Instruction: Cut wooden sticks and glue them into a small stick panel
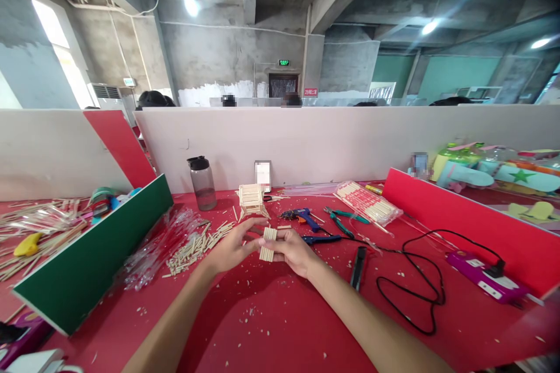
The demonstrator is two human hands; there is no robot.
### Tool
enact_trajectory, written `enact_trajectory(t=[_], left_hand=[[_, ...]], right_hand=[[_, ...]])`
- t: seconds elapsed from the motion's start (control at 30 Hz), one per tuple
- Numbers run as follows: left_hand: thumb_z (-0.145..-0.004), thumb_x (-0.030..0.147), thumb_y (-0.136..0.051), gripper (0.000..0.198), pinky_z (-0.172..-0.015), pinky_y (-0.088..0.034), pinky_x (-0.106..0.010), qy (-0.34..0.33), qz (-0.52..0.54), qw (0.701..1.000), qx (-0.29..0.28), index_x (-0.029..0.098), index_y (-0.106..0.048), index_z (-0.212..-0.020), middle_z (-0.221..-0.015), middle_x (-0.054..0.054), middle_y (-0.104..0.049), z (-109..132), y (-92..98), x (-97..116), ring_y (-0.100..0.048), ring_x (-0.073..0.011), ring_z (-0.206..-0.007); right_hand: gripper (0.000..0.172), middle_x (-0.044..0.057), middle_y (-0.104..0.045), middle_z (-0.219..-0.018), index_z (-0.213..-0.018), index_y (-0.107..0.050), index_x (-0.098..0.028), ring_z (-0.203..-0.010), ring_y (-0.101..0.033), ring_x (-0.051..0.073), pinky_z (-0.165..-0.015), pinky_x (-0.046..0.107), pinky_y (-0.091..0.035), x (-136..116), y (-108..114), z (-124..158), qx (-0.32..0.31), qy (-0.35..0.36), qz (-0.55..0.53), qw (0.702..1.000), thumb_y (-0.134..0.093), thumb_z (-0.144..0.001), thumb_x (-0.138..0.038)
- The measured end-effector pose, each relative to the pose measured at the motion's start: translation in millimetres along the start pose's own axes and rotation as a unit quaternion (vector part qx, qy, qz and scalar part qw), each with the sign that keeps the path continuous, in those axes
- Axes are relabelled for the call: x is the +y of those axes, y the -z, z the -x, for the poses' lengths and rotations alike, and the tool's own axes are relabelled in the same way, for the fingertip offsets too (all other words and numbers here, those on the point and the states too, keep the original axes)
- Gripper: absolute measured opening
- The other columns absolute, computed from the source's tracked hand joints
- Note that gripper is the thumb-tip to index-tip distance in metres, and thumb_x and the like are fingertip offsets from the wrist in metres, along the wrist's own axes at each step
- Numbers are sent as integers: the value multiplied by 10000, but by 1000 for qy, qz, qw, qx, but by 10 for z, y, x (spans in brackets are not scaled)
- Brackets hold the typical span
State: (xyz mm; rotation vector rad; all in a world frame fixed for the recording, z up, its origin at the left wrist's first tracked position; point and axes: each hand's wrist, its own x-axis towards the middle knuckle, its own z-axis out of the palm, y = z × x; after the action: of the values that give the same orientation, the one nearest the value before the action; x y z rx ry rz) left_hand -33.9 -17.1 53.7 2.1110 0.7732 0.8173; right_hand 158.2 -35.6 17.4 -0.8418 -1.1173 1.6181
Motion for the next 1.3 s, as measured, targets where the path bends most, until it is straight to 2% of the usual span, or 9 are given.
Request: enact_trajectory(t=[0.2, 0.37, 0.47, 0.6, 0.73, 0.8, 0.9, 1.07, 1.3], left_hand=[[-874, 446, -639, 299, -701, -492, -278, 31, 19, 997, 71, 153, -683, -913, -825, -49, -703, -87, -30, -30, -637, -176, -758], [-859, 463, -645, 320, -594, -412, -233, 42, 26, 992, 117, 150, -663, -791, -672, 6, -619, -108, -11, -129, -539, -127, -613], [-854, 459, -649, 306, -590, -407, -220, 53, 36, 977, 206, 159, -633, -796, -660, 26, -590, -114, 49, -197, -523, -118, -601], [-896, 503, -587, 366, -564, -386, -207, 60, 48, 931, 357, 177, -561, -731, -615, 41, -536, -95, 155, -243, -487, -108, -571], [-911, 563, -536, 457, -501, -340, -210, 71, 96, 898, 423, 205, -458, -638, -535, 57, -448, -60, 223, -238, -415, -104, -498], [-923, 606, -476, 509, -486, -325, -216, 91, 132, 905, 393, 208, -439, -607, -500, 55, -417, -54, 224, -226, -401, -109, -480], [-903, 666, -448, 556, -528, -367, -229, 133, 162, 939, 272, 183, -537, -643, -558, 19, -517, -70, 166, -191, -474, -125, -533], [-857, 614, -581, 477, -605, -393, -240, 119, 85, 985, 90, 147, -662, -805, -713, -5, -619, -105, -4, -114, -527, -138, -637], [-867, 460, -640, 315, -658, -434, -256, 56, 47, 996, 57, 151, -688, -910, -795, -31, -678, -106, -50, -99, -578, -158, -711]], right_hand=[[548, 69, -753, -800, -890, -774, -144, -757, -705, 220, -748, 376, -556, 30, 16, -2, -16, -5, 51, 999, -908, -505, -509], [512, 88, -760, -829, -857, -772, -136, -781, -712, 223, -759, 372, -562, 36, 0, 10, -28, -23, 59, 998, -906, -524, -502], [505, 102, -765, -871, -878, -774, -129, -795, -715, 220, -770, 370, -565, 38, 1, 13, -31, -28, 50, 998, -909, -536, -475], [474, 89, -763, -840, -874, -775, -126, -743, -705, 194, -752, 353, -569, 40, 14, 10, -28, -24, 41, 998, -912, -548, -442], [450, 71, -756, -795, -839, -768, -129, -706, -696, 183, -719, 336, -564, 30, 31, 0, -16, -18, 36, 999, -914, -546, -437], [463, 77, -759, -811, -845, -768, -128, -710, -698, 185, -716, 335, -563, 22, 41, -6, -11, -18, 35, 999, -918, -537, -439], [499, 95, -767, -861, -869, -768, -127, -740, -706, 197, -735, 350, -565, 8, 52, -14, -5, -21, 31, 999, -923, -519, -446], [506, 91, -764, -851, -884, -766, -133, -795, -713, 226, -785, 393, -561, -7, 56, -13, -8, -23, 30, 999, -922, -522, -451], [536, 50, -740, -778, -875, -777, -143, -730, -678, 204, -753, 373, -541, 44, 78, -42, -4, 7, 67, 998, -913, -501, -502]])
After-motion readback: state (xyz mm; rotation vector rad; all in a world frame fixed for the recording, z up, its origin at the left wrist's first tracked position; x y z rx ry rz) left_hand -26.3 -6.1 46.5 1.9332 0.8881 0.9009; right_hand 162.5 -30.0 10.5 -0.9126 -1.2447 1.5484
